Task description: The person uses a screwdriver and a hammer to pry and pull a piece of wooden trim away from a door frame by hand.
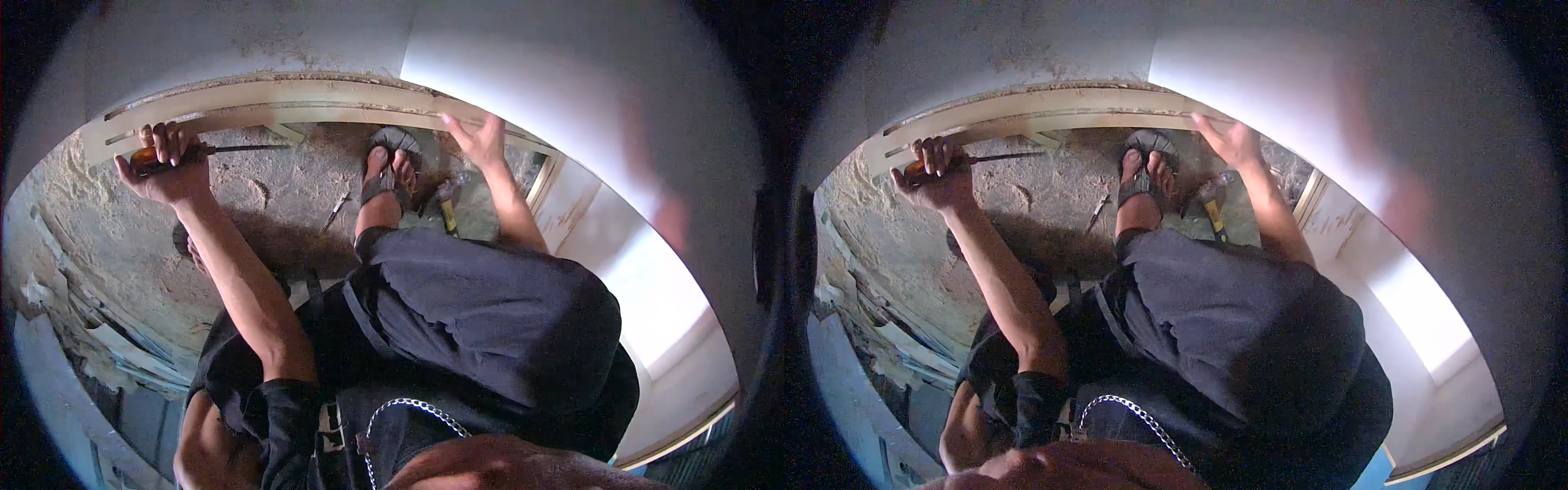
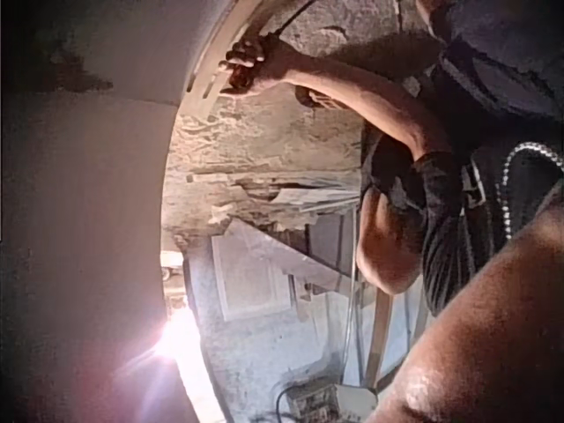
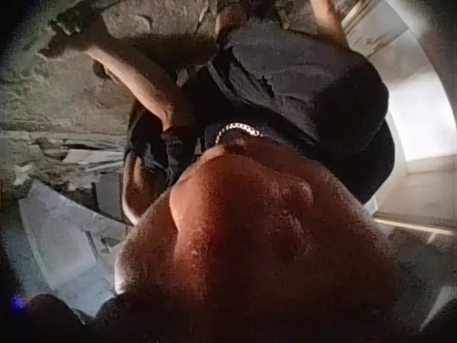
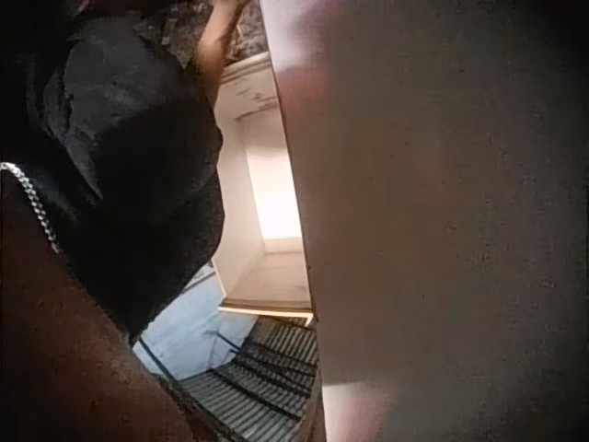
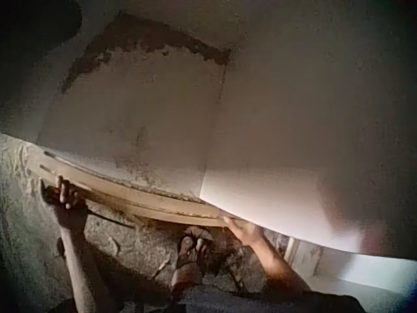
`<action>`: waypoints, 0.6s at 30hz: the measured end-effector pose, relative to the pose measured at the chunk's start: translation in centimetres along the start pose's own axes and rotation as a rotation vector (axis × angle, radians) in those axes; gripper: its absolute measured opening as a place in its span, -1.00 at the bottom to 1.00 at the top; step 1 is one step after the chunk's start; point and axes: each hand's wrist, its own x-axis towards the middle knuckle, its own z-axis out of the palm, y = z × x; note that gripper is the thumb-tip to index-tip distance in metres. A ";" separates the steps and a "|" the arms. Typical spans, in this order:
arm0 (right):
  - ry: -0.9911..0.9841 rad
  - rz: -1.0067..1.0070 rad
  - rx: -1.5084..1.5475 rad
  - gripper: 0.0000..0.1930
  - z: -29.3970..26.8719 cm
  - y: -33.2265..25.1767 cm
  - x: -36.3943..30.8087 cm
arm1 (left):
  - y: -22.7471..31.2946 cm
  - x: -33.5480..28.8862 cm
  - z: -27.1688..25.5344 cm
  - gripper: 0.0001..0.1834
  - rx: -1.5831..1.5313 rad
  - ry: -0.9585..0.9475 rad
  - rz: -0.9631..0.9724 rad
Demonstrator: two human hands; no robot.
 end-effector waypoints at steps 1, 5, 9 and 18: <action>0.078 -0.005 -0.004 -0.41 -0.1 0.7 -1.1 | 0.2 0.1 0.1 -0.40 0.014 0.040 0.021; 0.213 0.033 -0.159 -0.57 -1.2 3.3 -9.0 | -3.9 0.3 3.6 -0.39 -0.012 0.169 0.115; -0.181 0.390 -0.064 -0.68 -0.3 4.3 -19.5 | -10.8 -1.1 7.7 -0.46 -0.043 0.179 0.310; -0.005 0.238 -0.318 -0.55 3.5 5.6 -25.1 | -13.3 0.2 8.1 -0.63 0.109 0.189 0.232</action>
